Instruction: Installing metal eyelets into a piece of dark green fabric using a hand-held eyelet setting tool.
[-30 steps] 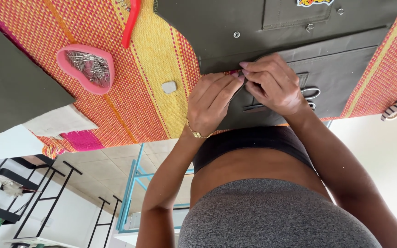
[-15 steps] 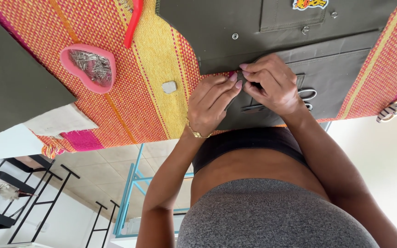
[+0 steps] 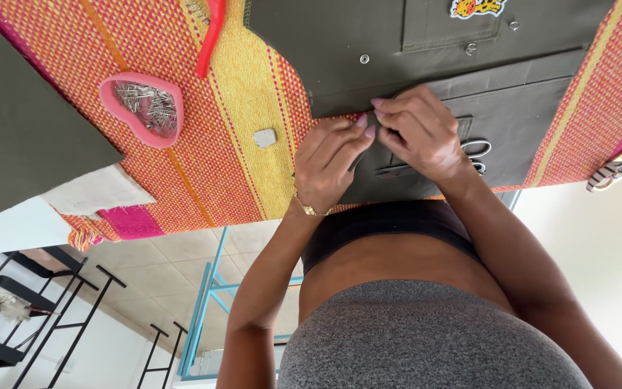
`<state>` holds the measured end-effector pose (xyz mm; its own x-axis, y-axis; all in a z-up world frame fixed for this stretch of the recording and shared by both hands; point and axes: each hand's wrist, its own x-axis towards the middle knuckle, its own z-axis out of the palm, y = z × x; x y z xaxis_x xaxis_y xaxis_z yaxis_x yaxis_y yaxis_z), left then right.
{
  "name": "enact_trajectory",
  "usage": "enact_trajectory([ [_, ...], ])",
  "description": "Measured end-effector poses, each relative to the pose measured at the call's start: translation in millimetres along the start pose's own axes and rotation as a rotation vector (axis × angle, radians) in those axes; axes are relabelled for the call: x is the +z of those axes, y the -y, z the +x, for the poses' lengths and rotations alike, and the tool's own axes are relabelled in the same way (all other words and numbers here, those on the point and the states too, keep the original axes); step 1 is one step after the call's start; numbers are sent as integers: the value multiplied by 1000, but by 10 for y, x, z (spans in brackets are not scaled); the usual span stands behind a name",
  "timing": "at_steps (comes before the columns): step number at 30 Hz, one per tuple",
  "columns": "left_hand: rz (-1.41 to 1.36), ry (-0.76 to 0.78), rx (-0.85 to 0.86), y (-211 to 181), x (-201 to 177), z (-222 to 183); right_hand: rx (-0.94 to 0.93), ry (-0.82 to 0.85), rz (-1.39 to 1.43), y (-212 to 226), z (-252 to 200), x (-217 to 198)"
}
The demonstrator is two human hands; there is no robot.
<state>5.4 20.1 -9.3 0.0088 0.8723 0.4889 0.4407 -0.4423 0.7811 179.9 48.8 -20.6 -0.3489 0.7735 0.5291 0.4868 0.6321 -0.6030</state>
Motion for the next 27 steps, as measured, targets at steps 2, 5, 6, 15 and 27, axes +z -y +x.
enact_trajectory([
  [2,2,-1,-8,-4,-7,1,19,0,2,10,-21,8],
  [5,-39,-31,-92,-17,33,2,49,13,29,-12,-75,4],
  [6,-21,-17,-107,-20,31,-8,54,18,39,3,-58,0],
  [15,49,30,-88,16,13,26,60,48,-28,100,63,-31],
  [27,177,-76,51,65,139,-2,106,76,-90,269,168,-154],
])
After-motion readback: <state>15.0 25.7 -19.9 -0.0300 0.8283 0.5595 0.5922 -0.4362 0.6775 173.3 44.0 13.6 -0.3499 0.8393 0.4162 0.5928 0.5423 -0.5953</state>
